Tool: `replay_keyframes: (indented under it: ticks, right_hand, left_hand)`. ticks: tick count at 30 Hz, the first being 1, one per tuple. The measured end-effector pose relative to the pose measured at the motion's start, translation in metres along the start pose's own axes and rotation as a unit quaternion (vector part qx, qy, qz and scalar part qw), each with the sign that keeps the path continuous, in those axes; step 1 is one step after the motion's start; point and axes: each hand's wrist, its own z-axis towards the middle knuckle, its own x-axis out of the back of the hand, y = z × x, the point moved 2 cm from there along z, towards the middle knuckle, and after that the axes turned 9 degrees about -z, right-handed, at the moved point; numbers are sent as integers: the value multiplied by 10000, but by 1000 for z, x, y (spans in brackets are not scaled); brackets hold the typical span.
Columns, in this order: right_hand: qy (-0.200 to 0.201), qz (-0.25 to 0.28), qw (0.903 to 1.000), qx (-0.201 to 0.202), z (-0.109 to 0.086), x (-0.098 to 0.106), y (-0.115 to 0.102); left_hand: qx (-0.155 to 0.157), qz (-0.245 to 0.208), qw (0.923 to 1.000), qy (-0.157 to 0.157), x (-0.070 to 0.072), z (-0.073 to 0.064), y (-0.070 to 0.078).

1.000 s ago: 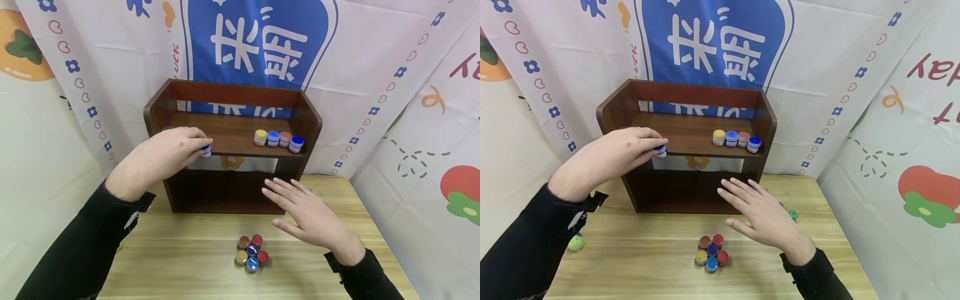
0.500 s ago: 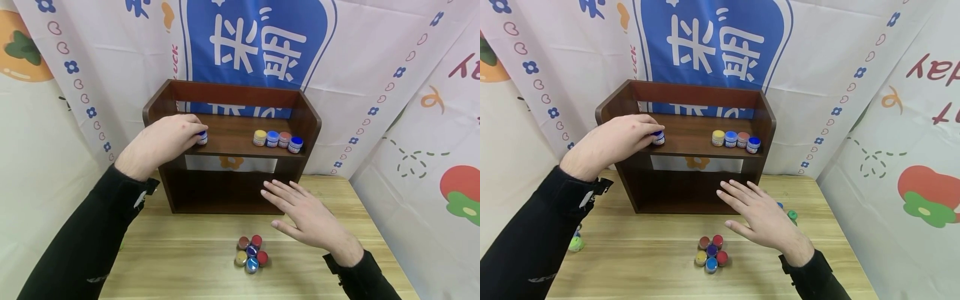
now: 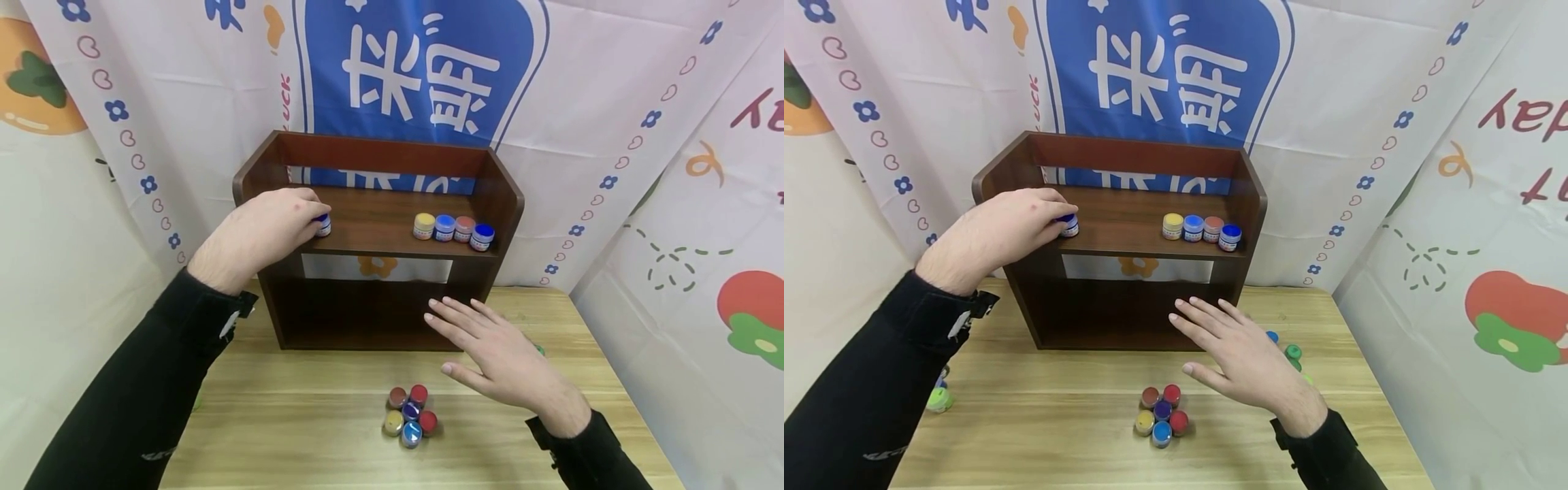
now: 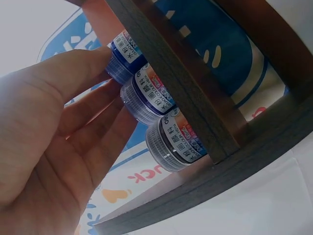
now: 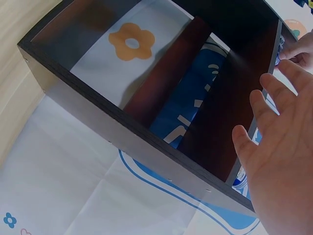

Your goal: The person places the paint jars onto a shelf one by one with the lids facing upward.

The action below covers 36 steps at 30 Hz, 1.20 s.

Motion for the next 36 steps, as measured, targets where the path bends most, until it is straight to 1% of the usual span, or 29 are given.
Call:
replay_keyframes:
  ticks: [4, 9, 12, 17, 20, 24, 30, 36]
  right_hand:
    - [-26, 32, 10000, -12, 0, -1, -1]
    - [-28, 99, 9999, -2, 0, -3, -3]
    - [-35, 139, 9999, 20, 0, -6, -4]
    - [-66, 181, 9998, 23, -1, -13, -8]
    - [-120, 171, 9998, 19, -1, -16, -11]
    - [-203, 147, 9997, 36, -2, -22, -14]
    - [-304, 161, 9994, 64, -2, -30, -16]
    - [-369, 201, 9990, 116, -4, -37, -19]
  left_hand:
    - [-53, -6, 9999, 102, 2, -2, 0]
    - [-162, 81, 9995, 272, 6, -10, 3]
    - [-210, 135, 9992, 321, 6, -17, 5]
    - [-368, 181, 9982, 428, 4, -34, 5]
    - [-490, 211, 9975, 461, 0, -44, 4]
    - [-557, 241, 9971, 464, -9, -57, 1]
    - [-725, 180, 9953, 615, -25, -73, -2]
    - [-718, 145, 9947, 716, -34, -87, -2]
